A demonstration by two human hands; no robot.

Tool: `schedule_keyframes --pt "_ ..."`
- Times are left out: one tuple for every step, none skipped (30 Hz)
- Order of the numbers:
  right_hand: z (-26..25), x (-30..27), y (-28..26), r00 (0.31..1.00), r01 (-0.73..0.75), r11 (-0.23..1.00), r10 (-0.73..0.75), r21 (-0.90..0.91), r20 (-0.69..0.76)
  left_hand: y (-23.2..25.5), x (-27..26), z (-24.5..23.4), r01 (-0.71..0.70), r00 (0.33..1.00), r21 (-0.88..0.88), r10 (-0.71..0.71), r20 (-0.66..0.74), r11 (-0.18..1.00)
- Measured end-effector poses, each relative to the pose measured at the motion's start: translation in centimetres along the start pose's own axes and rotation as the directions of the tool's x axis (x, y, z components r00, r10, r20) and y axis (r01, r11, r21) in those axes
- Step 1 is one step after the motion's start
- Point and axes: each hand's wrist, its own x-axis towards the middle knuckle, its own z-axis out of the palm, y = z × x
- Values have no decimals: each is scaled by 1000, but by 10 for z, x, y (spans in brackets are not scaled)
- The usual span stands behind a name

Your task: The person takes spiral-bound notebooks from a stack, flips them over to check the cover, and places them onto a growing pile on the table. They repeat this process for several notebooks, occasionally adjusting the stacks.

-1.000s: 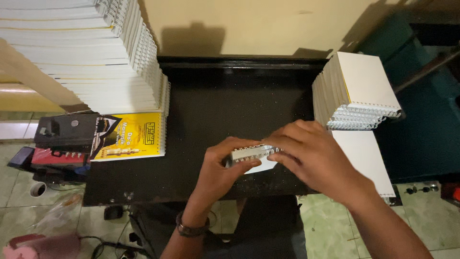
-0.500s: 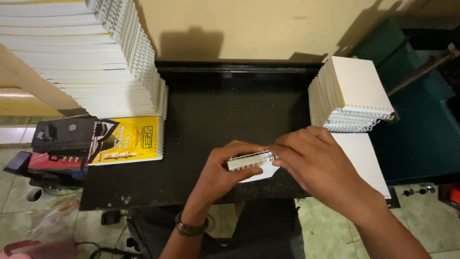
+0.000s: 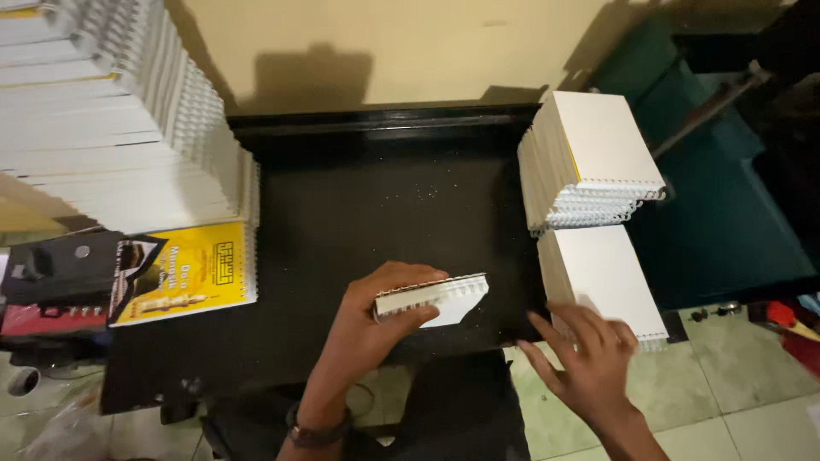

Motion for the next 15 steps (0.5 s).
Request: schedule_keyframes --pt "11 -27 13 1000 6 997 -8 -76 -29 -1 0 0 -36 999 12 36 4 999" --pt "21 -54 26 998 10 988 -19 -152 -57 -2 0 0 -73 997 24 73 9 997" --pt "25 -56 31 998 10 988 -18 -154 -53 -3 -1 1 -71 997 19 70 11 997" --pt "29 -58 35 990 13 989 -33 -148 -135 -4 -2 2 -85 996 12 85 4 996" --pt "33 -59 40 975 19 989 -50 -144 -217 -5 -2 2 -101 995 5 101 -5 995" --pt "34 -57 43 976 21 989 -52 -147 -214 -7 -2 4 -101 995 0 101 -5 995" --pt "39 -53 46 957 48 984 -95 -172 -273 -9 -2 4 -117 993 10 117 -7 993" --pt "44 -50 48 934 75 977 -138 -198 -330 -11 -2 3 -133 991 20 133 -9 991" --pt "45 -54 53 933 75 978 -137 -193 -332 -11 -2 2 -131 991 24 131 -12 991" --pt "47 -58 58 934 96 975 -158 -201 -322 -12 -3 2 -129 992 37 129 -2 991" --pt "49 -63 62 934 116 971 -178 -208 -310 -12 -4 1 -124 992 49 124 8 991" --pt "52 -64 70 935 115 972 -175 -203 -310 -10 -3 0 -120 993 52 120 6 991" --pt "54 -65 78 931 118 971 -181 -207 -317 -7 -2 0 -148 989 81 147 16 986" --pt "57 -67 86 927 121 970 -186 -210 -325 -4 -1 -1 -175 984 108 173 28 979" --pt "55 -64 89 928 120 970 -185 -210 -324 -4 -2 0 -175 985 108 173 29 979"
